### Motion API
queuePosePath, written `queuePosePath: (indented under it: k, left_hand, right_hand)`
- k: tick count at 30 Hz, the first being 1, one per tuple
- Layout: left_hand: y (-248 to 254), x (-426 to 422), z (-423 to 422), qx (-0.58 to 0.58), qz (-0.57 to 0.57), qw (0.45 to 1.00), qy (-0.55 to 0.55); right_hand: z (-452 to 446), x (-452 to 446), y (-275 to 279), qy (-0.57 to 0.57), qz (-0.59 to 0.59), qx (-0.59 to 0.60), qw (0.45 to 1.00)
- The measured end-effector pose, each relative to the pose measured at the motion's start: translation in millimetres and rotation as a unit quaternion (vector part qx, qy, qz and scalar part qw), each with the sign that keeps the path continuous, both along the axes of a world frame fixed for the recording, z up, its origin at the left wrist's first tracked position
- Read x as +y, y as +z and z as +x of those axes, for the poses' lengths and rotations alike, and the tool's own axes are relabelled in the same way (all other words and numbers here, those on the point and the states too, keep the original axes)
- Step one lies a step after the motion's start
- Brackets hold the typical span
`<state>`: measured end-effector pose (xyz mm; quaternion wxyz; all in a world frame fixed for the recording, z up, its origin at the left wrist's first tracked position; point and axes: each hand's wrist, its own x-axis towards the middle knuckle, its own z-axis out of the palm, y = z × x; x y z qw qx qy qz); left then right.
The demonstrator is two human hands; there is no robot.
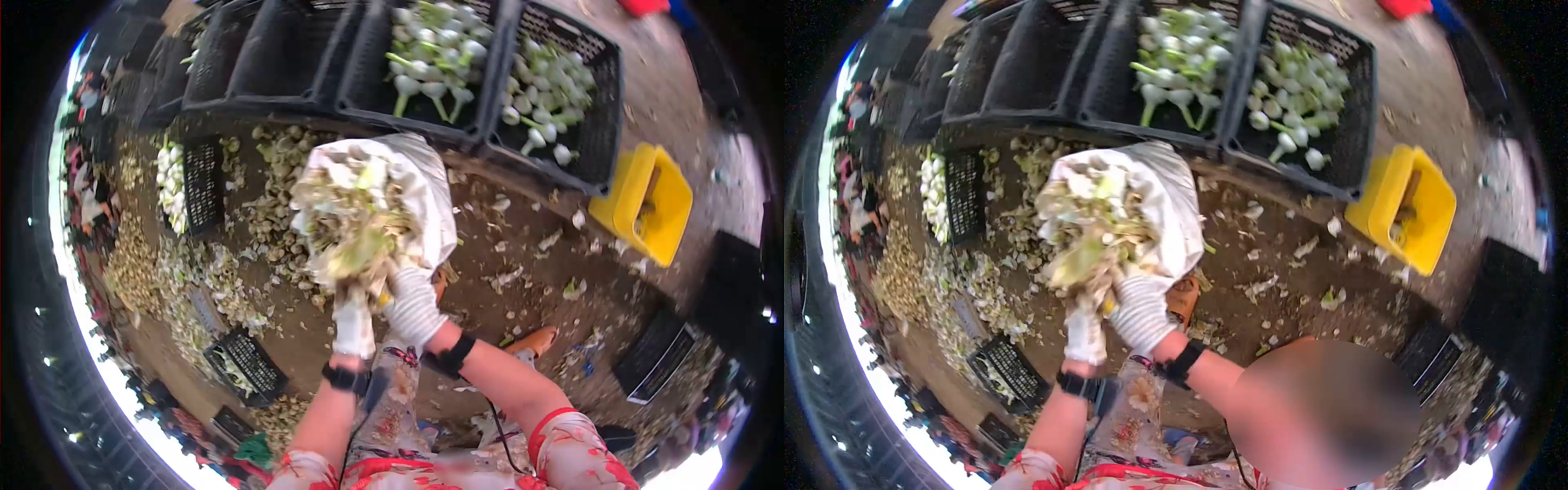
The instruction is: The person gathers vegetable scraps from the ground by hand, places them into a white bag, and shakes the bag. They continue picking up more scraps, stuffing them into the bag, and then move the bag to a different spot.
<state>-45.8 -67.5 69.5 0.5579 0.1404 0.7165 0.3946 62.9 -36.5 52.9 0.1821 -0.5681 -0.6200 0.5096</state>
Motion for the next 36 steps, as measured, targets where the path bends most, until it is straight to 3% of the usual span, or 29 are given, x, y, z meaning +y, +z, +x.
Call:
queuePosePath:
  k: [1, 3, 5, 6, 8, 9, 10, 12, 13, 14, 15, 17, 18, 19, 20, 21, 22, 24, 26, 28, 29, 32, 33, 34, 35, 36]
  left_hand:
    - [-31.1, 2.3, -30.6, 0.278, -0.067, 0.909, -0.304]
    - [-76.9, 12.5, -78.9, 0.155, -0.140, 0.929, -0.305]
    - [-82.3, 12.5, -93.8, 0.366, -0.040, 0.843, -0.393]
    - [-98.0, -1.8, -102.2, 0.351, 0.041, 0.906, -0.235]
    - [-47.7, 24.2, -127.8, 0.343, -0.025, 0.900, -0.268]
    - [-52.5, 21.8, -136.2, 0.364, 0.006, 0.919, -0.152]
    - [-57.3, 29.2, -148.6, 0.483, -0.002, 0.861, -0.162]
    - [-66.7, 54.1, -164.6, 0.401, -0.186, 0.884, -0.153]
    - [-105.7, 48.0, -180.5, 0.422, -0.212, 0.862, -0.182]
    - [-160.2, 31.1, -198.1, 0.439, -0.241, 0.837, -0.218]
    - [-199.6, 19.6, -208.4, 0.406, -0.222, 0.847, -0.263]
    - [-218.2, 19.2, -209.0, 0.265, -0.253, 0.884, -0.291]
    - [-217.6, 18.6, -198.2, 0.164, -0.230, 0.953, -0.108]
    - [-209.2, 19.6, -196.5, 0.259, -0.206, 0.923, -0.194]
    - [-223.9, 11.0, -196.8, 0.471, -0.126, 0.806, -0.335]
    - [-227.0, -6.2, -199.6, 0.379, -0.166, 0.878, -0.241]
    - [-166.5, 22.1, -186.5, 0.284, -0.198, 0.928, -0.140]
    - [-135.1, 22.3, -177.1, 0.296, -0.090, 0.951, -0.004]
    - [-109.4, 20.7, -176.8, 0.304, -0.095, 0.947, 0.041]
    - [-70.6, 27.2, -160.3, 0.079, -0.026, 0.957, 0.279]
    - [-62.2, 26.3, -158.4, 0.157, -0.006, 0.962, 0.222]
    - [-22.7, 29.1, -146.4, 0.112, 0.000, 0.955, 0.275]
    - [-9.2, 32.3, -140.6, 0.110, 0.007, 0.957, 0.267]
    - [-0.8, 33.0, -132.4, 0.032, 0.003, 0.941, 0.337]
    - [24.9, 47.6, -119.1, 0.114, -0.073, 0.974, 0.180]
    - [24.6, 43.2, -113.0, 0.142, -0.071, 0.978, 0.133]
  right_hand:
    - [-11.1, 6.2, -14.8, 0.022, -0.010, -0.040, 0.999]
    - [-9.0, 29.3, -21.7, 0.025, -0.043, -0.102, 0.993]
    - [2.2, 47.7, -27.9, 0.027, -0.052, -0.148, 0.987]
    - [4.8, 48.9, -40.7, 0.038, -0.042, -0.166, 0.984]
    - [39.4, 55.3, -107.1, -0.199, -0.068, 0.040, 0.977]
    - [38.2, 66.3, -95.8, -0.196, -0.106, -0.060, 0.973]
    - [40.3, 63.2, -125.0, -0.196, -0.152, -0.042, 0.968]
    - [34.3, 76.1, -126.4, -0.109, -0.277, -0.121, 0.947]
    - [34.7, 68.3, -164.7, -0.096, -0.222, -0.139, 0.960]
    - [35.0, 71.5, -173.5, -0.113, -0.277, -0.100, 0.949]
    - [37.0, 70.4, -171.5, -0.123, -0.263, -0.055, 0.955]
    - [38.8, 71.5, -155.2, -0.156, -0.253, 0.022, 0.954]
    - [40.8, 70.7, -143.9, -0.180, -0.258, 0.054, 0.948]
    - [44.3, 71.1, -131.1, -0.164, -0.254, 0.027, 0.953]
    - [47.2, 70.1, -119.5, -0.183, -0.267, 0.052, 0.945]
    - [52.1, 70.5, -102.7, -0.169, -0.257, 0.040, 0.951]
    - [52.7, 74.7, -86.4, -0.156, -0.243, 0.035, 0.957]
    - [59.6, 75.4, -69.1, -0.171, -0.240, 0.093, 0.951]
    - [69.4, 77.0, -50.7, -0.155, -0.235, 0.106, 0.954]
    - [80.9, 78.1, -30.1, -0.109, -0.221, 0.073, 0.966]
    - [88.1, 76.1, -26.8, -0.077, -0.200, 0.030, 0.976]
    - [95.6, 69.1, -11.4, -0.109, -0.227, 0.089, 0.964]
    - [97.9, 66.2, -13.7, -0.112, -0.223, 0.079, 0.965]
    - [101.1, 65.5, -10.1, -0.090, -0.210, 0.035, 0.973]
    - [103.2, 65.4, -7.4, -0.064, -0.197, -0.007, 0.978]
    - [100.3, 64.6, -9.0, -0.032, -0.184, -0.039, 0.982]
